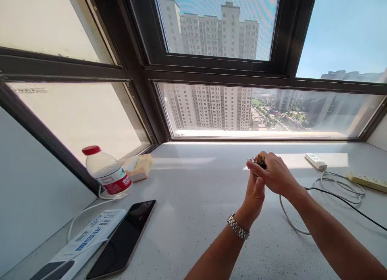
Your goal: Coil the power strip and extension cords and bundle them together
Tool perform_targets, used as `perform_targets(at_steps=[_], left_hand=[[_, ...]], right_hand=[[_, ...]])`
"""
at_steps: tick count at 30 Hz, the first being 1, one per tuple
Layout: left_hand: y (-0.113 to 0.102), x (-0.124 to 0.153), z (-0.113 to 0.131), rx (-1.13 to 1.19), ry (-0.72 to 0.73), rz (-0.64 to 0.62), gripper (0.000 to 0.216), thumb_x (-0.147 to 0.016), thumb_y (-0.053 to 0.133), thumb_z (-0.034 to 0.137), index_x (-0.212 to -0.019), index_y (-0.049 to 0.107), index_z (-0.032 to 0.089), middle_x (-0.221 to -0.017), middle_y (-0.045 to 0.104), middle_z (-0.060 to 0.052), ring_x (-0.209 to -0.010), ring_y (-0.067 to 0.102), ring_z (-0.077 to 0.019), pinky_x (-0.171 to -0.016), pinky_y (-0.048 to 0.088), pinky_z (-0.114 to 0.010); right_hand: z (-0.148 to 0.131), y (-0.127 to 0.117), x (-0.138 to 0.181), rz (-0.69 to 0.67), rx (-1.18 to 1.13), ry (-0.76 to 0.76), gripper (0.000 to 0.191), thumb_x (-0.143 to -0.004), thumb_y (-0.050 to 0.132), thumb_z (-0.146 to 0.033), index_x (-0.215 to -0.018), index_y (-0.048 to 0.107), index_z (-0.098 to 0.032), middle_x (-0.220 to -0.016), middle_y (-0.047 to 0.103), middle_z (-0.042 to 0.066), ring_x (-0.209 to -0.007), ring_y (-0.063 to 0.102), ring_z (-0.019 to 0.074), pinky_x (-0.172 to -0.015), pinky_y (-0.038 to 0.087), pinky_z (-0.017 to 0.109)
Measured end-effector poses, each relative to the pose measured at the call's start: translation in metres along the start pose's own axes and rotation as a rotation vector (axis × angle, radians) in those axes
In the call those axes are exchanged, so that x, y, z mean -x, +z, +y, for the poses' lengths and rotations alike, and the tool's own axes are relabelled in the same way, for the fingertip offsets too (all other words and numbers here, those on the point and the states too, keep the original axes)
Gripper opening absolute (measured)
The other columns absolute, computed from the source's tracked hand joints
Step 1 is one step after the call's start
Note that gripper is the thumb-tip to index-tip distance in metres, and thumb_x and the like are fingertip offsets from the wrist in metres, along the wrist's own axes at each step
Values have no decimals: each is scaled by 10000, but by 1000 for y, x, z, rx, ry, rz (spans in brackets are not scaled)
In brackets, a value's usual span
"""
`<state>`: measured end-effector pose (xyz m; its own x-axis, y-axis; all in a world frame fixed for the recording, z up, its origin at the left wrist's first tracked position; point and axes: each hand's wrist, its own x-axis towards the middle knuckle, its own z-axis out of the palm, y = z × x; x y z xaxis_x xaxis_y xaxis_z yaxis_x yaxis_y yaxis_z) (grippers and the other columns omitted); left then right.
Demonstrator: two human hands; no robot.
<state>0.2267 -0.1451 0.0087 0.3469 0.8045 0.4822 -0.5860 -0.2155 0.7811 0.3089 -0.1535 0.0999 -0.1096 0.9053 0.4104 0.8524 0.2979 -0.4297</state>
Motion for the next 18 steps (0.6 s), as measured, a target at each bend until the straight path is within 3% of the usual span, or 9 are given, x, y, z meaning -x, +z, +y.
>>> perform_targets(at_steps=[3, 5, 7, 9, 11, 14, 16, 18], left_hand=[[8, 0, 8, 316, -57, 229, 630, -802, 462, 729, -1156, 563, 218, -1197, 593, -83, -1129, 561, -227, -916, 479, -329], [2, 0, 16, 381, -64, 395, 533, -745, 595, 689, -945, 601, 195, -929, 632, -35, -860, 619, -159, -752, 507, -267], [-7, -3, 27, 403, -39, 486, 542, -659, 673, 692, -709, 540, 168, -648, 528, 21, -590, 532, -90, -570, 463, -213], [-15, -6, 41, 401, -21, 486, 590, -615, 715, 678, -579, 421, 167, -509, 372, 62, -450, 390, -47, -446, 369, -182], [-22, -10, 57, 375, 5, 478, 575, -600, 807, 542, -570, 370, 170, -485, 296, 87, -411, 306, -24, -395, 294, -158], [-38, -12, 90, 407, 97, 524, 561, -555, 888, 337, -602, 354, 170, -497, 271, 107, -393, 251, -7, -361, 238, -131], [-56, -9, 119, 410, 148, 540, 505, -643, 834, 372, -614, 373, 170, -485, 261, 105, -376, 230, -15, -337, 224, -134], [-80, -2, 154, 357, 185, 596, 387, -836, 639, 437, -648, 431, 170, -460, 238, 96, -349, 205, -31, -311, 200, -142]], right_hand=[[-22, 31, 0, 148, 30, 42, 640, -936, 192, -670, -843, 604, -189, -960, 621, 106, -979, 527, 278, -913, 378, 472], [-23, 44, 2, 146, -52, 33, 640, -917, 255, -692, -1079, 602, -179, -1152, 587, 139, -1118, 487, 314, -979, 334, 503], [-17, 54, 6, 80, -227, -12, 727, -844, 406, -740, -1314, 476, -190, -1302, 512, 155, -1188, 463, 329, -973, 365, 483], [-6, 64, 12, -58, -474, -44, 838, -766, 515, -762, -1374, 408, -196, -1260, 538, 153, -1097, 536, 301, -866, 453, 415], [7, 74, 20, -297, -694, -19, 792, -734, 563, -753, -1268, 491, -172, -952, 625, 89, -784, 605, 211, -649, 487, 317], [36, 82, 37, -679, -752, 97, 565, -752, 605, -677, -970, 590, -156, -570, 438, -56, -447, 395, 89, -427, 329, 221], [63, 79, 51, -782, -612, 140, 454, -784, 601, -617, -775, 574, -164, -538, 356, -68, -447, 311, 71, -428, 262, 214], [95, 66, 65, -751, -402, 140, 458, -810, 570, -588, -635, 502, -171, -549, 352, -50, -488, 295, 78, -463, 243, 228]])
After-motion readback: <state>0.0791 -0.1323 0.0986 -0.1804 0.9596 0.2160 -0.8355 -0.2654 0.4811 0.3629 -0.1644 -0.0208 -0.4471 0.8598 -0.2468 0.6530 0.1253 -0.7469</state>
